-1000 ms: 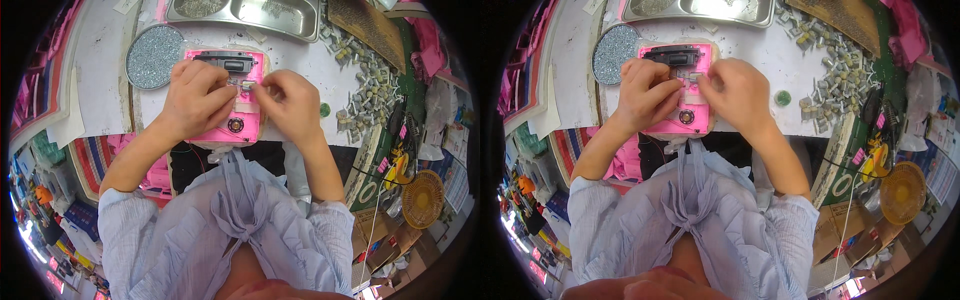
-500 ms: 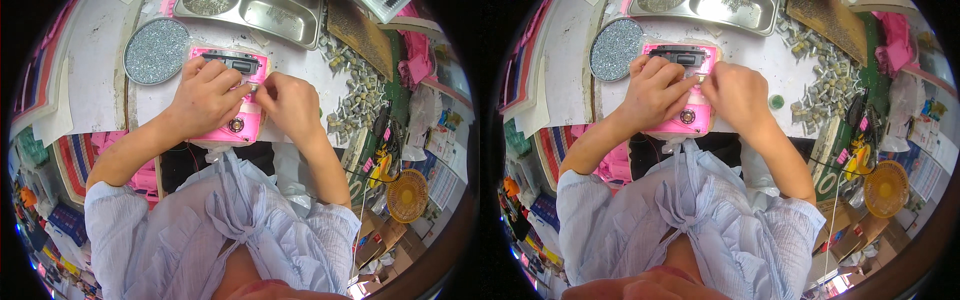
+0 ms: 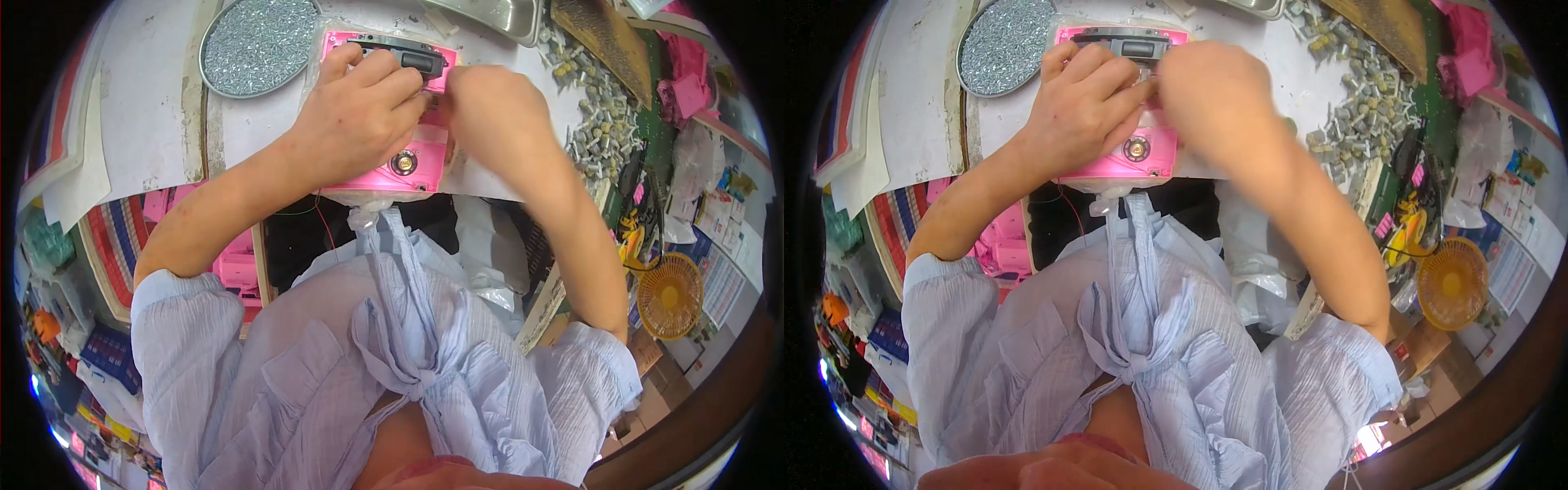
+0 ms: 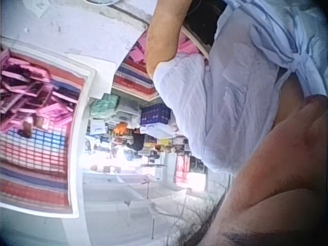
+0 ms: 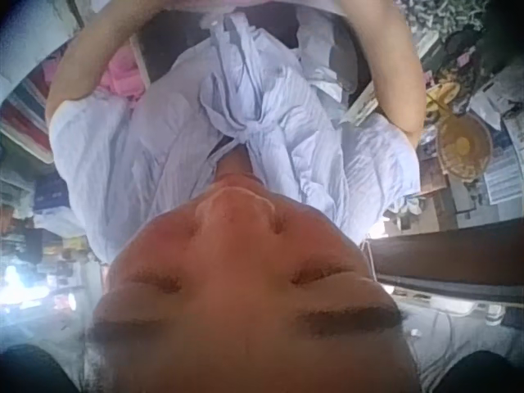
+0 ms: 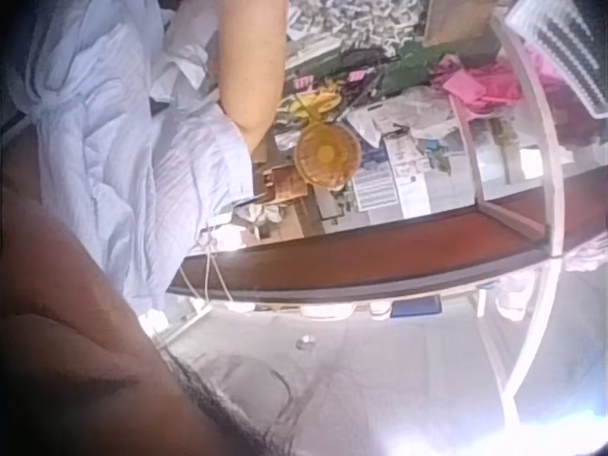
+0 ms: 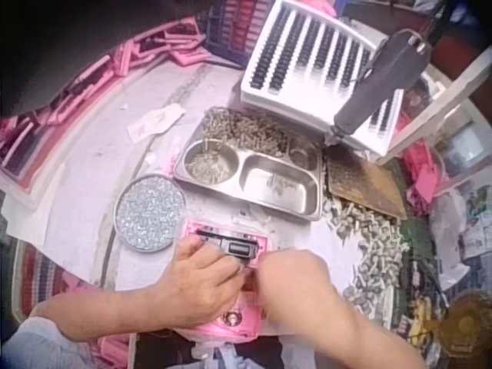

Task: Assembling a pink toy electronic device by soldering internal wires and using an electric screwdriver to secure the outer casing.

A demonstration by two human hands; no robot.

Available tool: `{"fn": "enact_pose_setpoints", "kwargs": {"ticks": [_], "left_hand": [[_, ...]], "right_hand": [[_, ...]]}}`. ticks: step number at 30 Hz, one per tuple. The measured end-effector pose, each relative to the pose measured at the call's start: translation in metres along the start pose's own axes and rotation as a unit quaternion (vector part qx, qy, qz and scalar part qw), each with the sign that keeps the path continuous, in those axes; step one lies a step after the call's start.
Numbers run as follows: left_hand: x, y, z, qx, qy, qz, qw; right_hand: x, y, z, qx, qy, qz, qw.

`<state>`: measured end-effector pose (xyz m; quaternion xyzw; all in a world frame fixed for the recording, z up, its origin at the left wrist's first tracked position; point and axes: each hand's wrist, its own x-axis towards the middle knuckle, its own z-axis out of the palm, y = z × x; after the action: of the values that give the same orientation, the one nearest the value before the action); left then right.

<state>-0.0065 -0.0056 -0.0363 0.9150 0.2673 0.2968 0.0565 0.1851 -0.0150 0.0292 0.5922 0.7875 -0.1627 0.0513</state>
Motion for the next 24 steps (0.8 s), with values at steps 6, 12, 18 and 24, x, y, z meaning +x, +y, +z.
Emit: {"fn": "enact_pose_setpoints", "kwargs": {"ticks": [6,12,18,24], "left_hand": [[0.008,-0.002,0.002,-0.031,0.035,-0.004,0.999],[0.021,-0.02,-0.002,-0.069,-0.018,0.01,0.997],[0.042,-0.031,0.002,-0.088,-0.03,0.063,0.994],[0.076,-0.03,0.002,-0.088,-0.073,0.111,0.987]], "right_hand": [[-0.01,0.043,0.011,0.478,-0.098,0.184,0.853],[-0.016,0.032,0.034,0.449,0.002,0.181,0.875],[-0.018,0.033,0.044,0.479,0.041,0.175,0.859],[-0.023,0.038,0.035,0.416,0.052,0.084,0.904]]}}
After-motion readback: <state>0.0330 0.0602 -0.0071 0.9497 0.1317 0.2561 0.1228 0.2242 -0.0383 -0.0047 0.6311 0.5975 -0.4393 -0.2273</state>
